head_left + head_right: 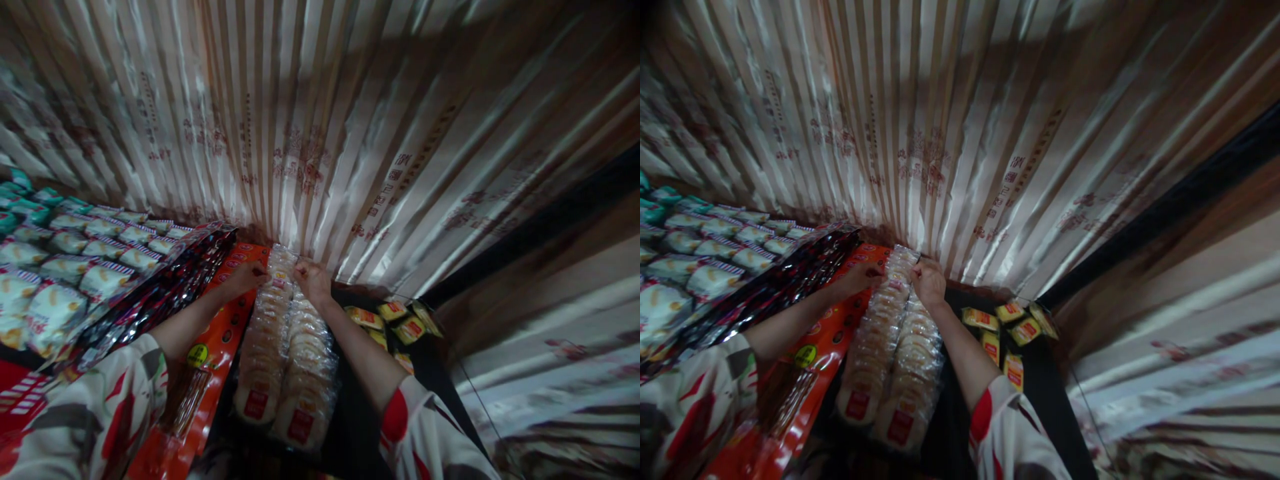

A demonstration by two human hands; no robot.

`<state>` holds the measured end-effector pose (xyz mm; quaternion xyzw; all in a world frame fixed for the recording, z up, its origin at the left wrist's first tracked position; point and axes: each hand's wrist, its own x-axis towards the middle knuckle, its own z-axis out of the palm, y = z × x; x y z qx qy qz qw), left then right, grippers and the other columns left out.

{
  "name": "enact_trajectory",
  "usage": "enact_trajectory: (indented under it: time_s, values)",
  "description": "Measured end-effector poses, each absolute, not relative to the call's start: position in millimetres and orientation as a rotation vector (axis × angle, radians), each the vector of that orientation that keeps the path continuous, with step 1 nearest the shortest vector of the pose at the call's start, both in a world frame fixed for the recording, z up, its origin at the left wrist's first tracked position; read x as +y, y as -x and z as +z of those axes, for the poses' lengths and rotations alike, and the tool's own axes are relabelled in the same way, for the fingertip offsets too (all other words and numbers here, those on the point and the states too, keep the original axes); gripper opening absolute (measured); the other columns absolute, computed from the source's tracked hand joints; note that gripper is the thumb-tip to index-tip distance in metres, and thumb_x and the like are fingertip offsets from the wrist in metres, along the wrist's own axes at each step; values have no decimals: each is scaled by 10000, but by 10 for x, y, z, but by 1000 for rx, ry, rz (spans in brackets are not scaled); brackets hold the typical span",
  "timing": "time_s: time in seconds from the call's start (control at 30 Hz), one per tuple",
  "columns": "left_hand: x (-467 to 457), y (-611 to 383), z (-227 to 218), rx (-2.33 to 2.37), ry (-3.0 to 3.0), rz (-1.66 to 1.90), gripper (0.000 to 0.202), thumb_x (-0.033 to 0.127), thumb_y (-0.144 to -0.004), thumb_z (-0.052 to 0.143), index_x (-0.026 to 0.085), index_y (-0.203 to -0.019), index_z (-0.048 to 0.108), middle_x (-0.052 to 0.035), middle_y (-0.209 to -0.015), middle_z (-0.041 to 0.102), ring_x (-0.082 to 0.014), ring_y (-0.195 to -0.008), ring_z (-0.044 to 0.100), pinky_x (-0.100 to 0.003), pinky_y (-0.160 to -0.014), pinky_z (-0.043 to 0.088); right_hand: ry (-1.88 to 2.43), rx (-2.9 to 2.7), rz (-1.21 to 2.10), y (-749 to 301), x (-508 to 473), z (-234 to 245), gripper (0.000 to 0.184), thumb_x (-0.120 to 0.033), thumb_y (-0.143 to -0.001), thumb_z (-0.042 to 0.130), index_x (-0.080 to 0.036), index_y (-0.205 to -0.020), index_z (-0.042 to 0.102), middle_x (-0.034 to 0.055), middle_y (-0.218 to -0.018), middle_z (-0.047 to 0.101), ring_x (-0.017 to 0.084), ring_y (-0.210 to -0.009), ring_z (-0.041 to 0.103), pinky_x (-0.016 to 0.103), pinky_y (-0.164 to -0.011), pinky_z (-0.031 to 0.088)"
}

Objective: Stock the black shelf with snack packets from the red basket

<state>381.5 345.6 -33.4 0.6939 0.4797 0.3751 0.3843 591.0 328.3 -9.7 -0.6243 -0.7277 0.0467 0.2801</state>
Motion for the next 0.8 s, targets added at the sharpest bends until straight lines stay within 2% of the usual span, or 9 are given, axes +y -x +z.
enact_trajectory:
  time_s: [0.1, 0.27, 0.43, 0.6, 0.8]
  values:
    - [3417, -3814, -351, 1200, -1809, 916, 130, 269, -625, 639, 161, -690, 608, 8, -655, 620, -132, -627, 555, -243, -589, 417, 1665, -1929, 149, -5923, 3248, -92, 123, -279, -818, 558, -227, -761, 653, -3, -745, 660, 161, -766, 570, 278, -767, 409]
    - [3341, -3892, -295, 1271, -1789, 970, 62, 220, -636, 583, 167, -657, 558, 39, -605, 560, -102, -590, 503, -215, -551, 379, 1506, -1910, 122, -5995, 3069, -18, 151, -331, -815, 581, -223, -908, 632, 10, -790, 648, 179, -867, 556, 294, -825, 397]
    - [3295, -3932, -244, 1170, -1663, 1072, 74, 170, -609, 592, 168, -616, 519, 52, -569, 513, -89, -570, 472, -208, -549, 375, 1461, -2113, 163, -5975, 2929, 23, 65, -272, -802, 608, -221, -820, 642, 10, -812, 652, 167, -858, 568, 319, -889, 361]
    - [3282, -3946, -216, 1173, -1602, 1093, 98, 142, -624, 603, 172, -617, 511, 54, -573, 518, -93, -573, 484, -214, -552, 385, 1581, -2045, 227, -5891, 2944, -7, 98, -231, -801, 592, -222, -721, 646, -7, -735, 639, 145, -772, 566, 269, -795, 398]
    - [3276, -3927, -197, 1245, -1591, 1061, 119, 247, -656, 634, 161, -679, 554, 21, -615, 574, -119, -584, 516, -245, -570, 401, 1641, -1940, 121, -5857, 2961, -2, 135, -235, -821, 562, -228, -712, 642, -12, -737, 647, 142, -760, 565, 262, -803, 391]
